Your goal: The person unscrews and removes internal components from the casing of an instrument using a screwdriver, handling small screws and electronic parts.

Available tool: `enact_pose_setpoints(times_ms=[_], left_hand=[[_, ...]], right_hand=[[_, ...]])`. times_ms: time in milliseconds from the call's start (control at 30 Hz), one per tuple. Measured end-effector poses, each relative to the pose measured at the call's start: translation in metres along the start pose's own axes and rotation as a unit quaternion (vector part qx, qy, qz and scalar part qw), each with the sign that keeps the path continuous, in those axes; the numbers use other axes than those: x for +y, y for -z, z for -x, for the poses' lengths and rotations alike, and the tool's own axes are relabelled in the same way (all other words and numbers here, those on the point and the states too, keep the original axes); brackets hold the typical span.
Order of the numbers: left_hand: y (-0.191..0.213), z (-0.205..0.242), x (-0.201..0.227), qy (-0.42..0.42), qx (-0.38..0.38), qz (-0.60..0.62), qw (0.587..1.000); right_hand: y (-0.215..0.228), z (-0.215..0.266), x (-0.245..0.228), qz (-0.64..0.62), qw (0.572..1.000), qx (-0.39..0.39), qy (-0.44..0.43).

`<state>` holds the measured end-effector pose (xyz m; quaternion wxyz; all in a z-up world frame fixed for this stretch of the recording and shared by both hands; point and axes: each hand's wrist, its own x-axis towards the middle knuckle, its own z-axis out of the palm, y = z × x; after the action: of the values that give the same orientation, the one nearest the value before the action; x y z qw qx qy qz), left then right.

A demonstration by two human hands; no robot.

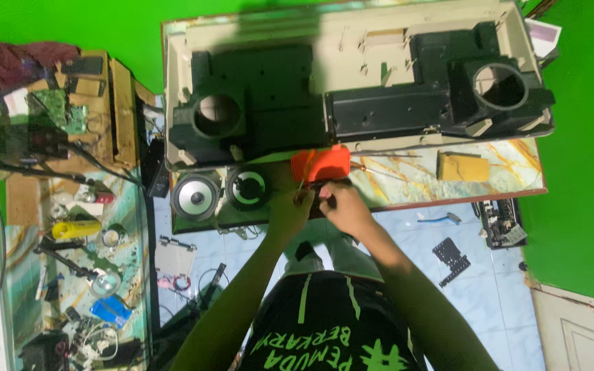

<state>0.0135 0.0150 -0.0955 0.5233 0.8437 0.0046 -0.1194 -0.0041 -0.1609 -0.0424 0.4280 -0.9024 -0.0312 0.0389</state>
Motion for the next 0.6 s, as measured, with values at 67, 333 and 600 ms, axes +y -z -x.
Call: enact_pose_setpoints(times_ms=[67, 333, 600], left_hand=[[0.001, -0.005, 0.004, -0.041, -0.049, 0.015, 0.998], [0.0, -0.002, 0.021, 0.062, -0.068, 0.042, 0.995], [-0.009, -0.023, 0.065, 0.045, -0.125, 0.066, 0.989]], right_hand=[[-0.002, 0.005, 0.002, -0.038, 0.998, 0.044, 0.016], [-0.006, -0.002, 0.039, -0.101, 0.994, -0.022, 0.026], [0.046, -0.01, 0.038, -0.135, 0.988, -0.049, -0.05]])
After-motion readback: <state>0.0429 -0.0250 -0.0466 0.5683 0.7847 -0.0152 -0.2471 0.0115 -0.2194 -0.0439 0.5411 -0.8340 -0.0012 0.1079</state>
